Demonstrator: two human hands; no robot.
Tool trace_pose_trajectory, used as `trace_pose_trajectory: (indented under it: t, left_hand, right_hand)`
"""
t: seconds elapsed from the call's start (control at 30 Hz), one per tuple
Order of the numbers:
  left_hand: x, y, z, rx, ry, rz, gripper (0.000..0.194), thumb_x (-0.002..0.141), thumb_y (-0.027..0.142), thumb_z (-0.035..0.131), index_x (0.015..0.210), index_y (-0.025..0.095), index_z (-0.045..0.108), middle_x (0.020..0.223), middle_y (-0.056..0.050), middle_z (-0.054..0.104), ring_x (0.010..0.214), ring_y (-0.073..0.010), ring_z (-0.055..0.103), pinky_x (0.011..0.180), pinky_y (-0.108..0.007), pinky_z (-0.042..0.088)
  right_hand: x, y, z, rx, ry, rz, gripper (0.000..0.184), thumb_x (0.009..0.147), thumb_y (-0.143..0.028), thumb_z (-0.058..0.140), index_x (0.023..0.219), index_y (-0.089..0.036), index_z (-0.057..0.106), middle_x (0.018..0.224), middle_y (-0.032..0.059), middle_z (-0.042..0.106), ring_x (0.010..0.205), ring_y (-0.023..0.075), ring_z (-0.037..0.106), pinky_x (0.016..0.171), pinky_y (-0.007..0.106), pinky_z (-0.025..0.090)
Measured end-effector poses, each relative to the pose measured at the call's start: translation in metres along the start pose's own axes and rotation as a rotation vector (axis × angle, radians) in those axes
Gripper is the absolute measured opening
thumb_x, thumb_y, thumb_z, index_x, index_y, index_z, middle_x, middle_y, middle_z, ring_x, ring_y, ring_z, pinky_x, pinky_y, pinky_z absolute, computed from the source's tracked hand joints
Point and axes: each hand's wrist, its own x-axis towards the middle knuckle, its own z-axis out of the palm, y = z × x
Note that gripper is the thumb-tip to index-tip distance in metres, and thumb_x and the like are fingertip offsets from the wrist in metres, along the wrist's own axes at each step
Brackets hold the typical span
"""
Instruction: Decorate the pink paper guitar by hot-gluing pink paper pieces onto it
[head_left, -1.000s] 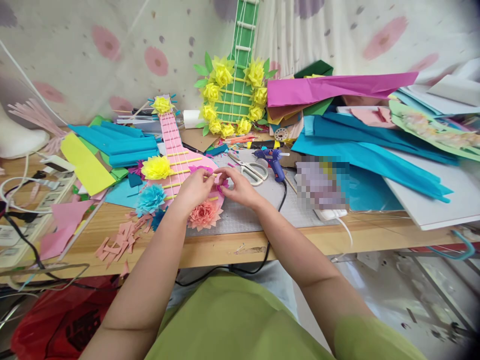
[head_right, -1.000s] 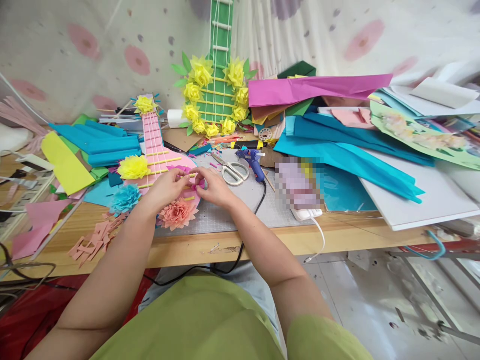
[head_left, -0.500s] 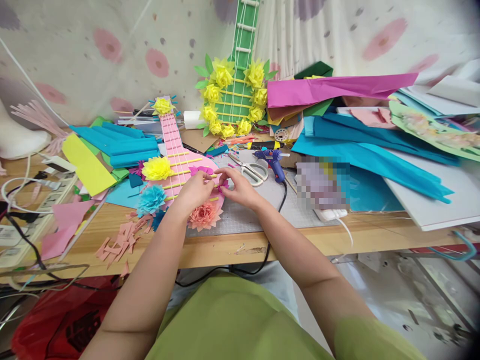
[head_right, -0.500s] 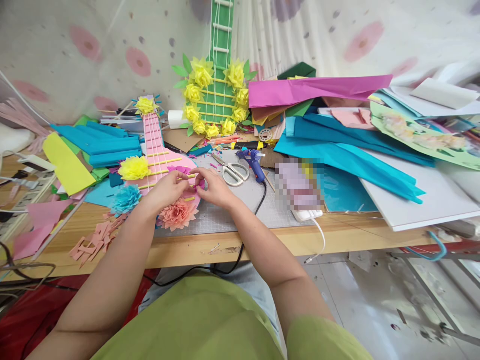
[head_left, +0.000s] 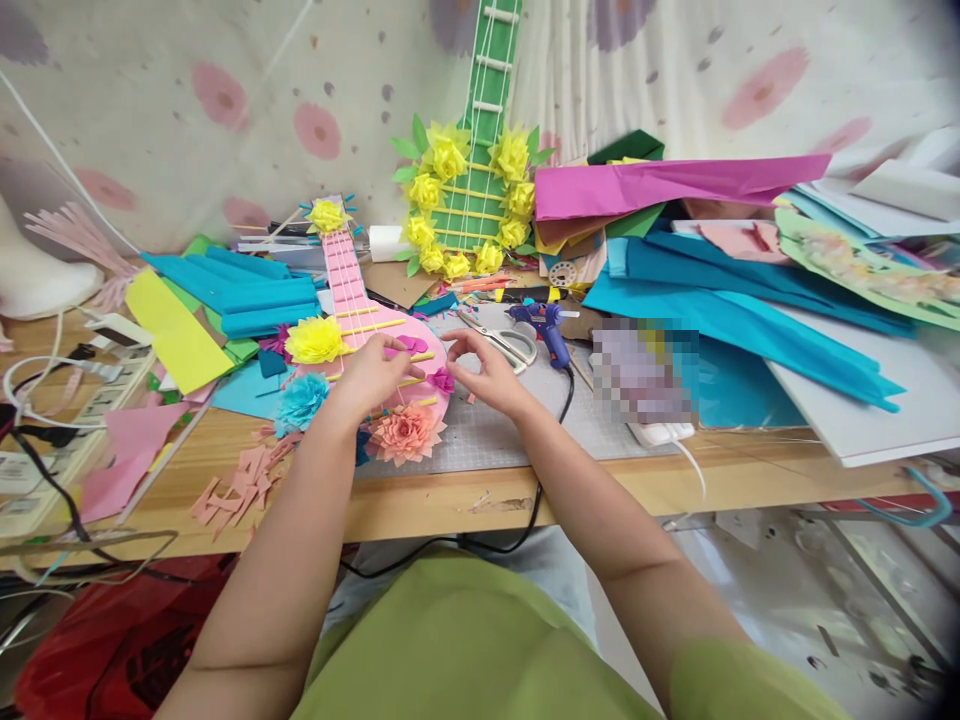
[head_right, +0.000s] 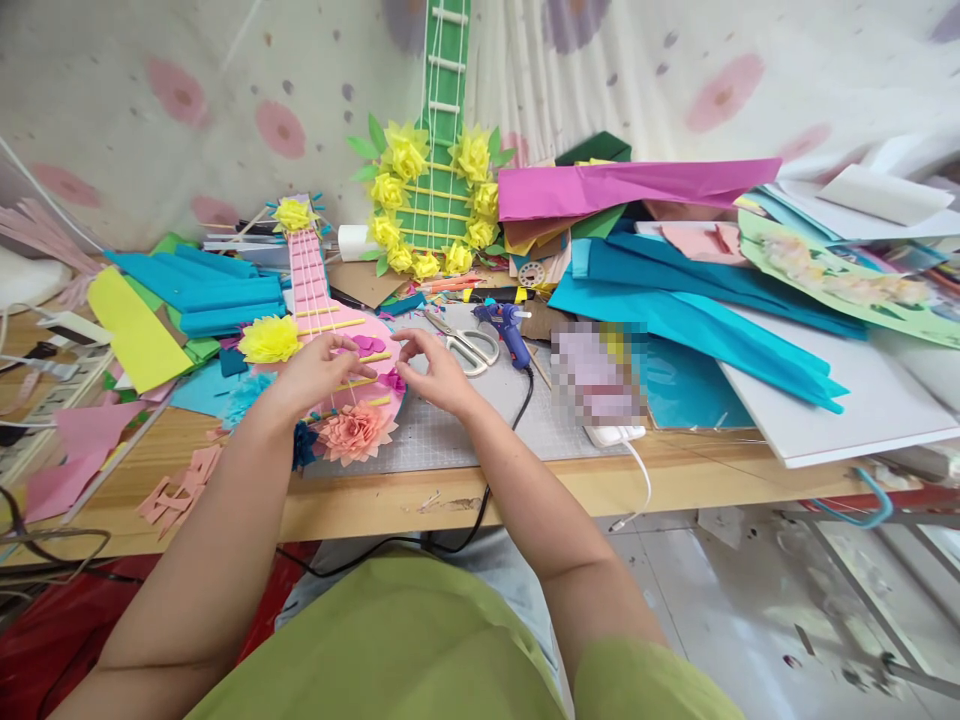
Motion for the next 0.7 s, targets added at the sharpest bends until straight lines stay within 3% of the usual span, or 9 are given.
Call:
trace_pose_trajectory:
  t: [0.1,0.2,0.27,0.37,0.5,0.7]
  left_hand:
    - [0.002,0.002,-0.018,0.027,0.100,0.033,0.021,0.073,0.019,0.054,0.093,0.020,0.051,0.078,-0.003,0.073,0.076,-0.0180,0.068,0.063,-0.026,0.047]
    - [0.011,-0.003,-0.036,0.106,0.169,0.089,0.018,0.072,0.023,0.055,0.090,0.021,0.054,0.082,-0.003,0.074,0.074,-0.0182,0.066,0.060,-0.026,0.045]
    - [0.019,-0.007,-0.046,0.131,0.185,0.094,0.014,0.072,0.025,0.057,0.086,0.021,0.056,0.082,-0.003,0.073,0.077,-0.0188,0.066,0.058,-0.026,0.044]
    - [0.026,-0.010,-0.055,0.140,0.199,0.120,0.011,0.072,0.028,0.057,0.081,0.021,0.057,0.081,-0.003,0.072,0.080,-0.0198,0.067,0.060,-0.026,0.045]
    - [0.028,-0.009,-0.057,0.192,0.198,0.170,0.010,0.071,0.028,0.058,0.078,0.021,0.058,0.081,-0.002,0.071,0.081,-0.0194,0.067,0.065,-0.027,0.047]
    - [0.024,-0.007,-0.052,0.268,0.131,0.180,0.013,0.070,0.030,0.060,0.078,0.020,0.060,0.078,-0.002,0.069,0.073,-0.0177,0.063,0.059,-0.026,0.045]
  right_hand:
    - [0.004,0.007,-0.002,0.076,0.147,0.111,0.027,0.076,-0.025,0.053,0.103,-0.019,0.056,0.079,-0.0006,0.059,0.079,0.0146,0.058,0.085,0.034,0.046]
    - [0.009,0.017,-0.001,0.124,0.280,0.333,0.015,0.077,-0.022,0.053,0.091,-0.020,0.056,0.073,-0.0027,0.056,0.070,0.0122,0.056,0.074,0.029,0.048]
    - [0.011,0.020,0.002,0.185,0.280,0.505,0.005,0.078,-0.021,0.055,0.083,-0.019,0.056,0.071,-0.0029,0.055,0.064,0.0109,0.056,0.066,0.026,0.048]
    - [0.014,0.019,0.008,0.361,0.154,0.667,0.004,0.082,-0.022,0.056,0.080,-0.018,0.057,0.073,-0.0017,0.060,0.061,0.0095,0.059,0.060,0.024,0.049]
    - [0.017,0.013,0.014,0.473,0.030,0.714,0.009,0.085,-0.021,0.056,0.082,-0.017,0.063,0.067,-0.0025,0.062,0.058,0.0091,0.058,0.060,0.022,0.051]
    - [0.020,0.015,0.018,0.380,0.048,0.695,0.006,0.080,-0.020,0.061,0.082,-0.016,0.066,0.063,-0.0040,0.061,0.055,0.0082,0.054,0.055,0.020,0.048]
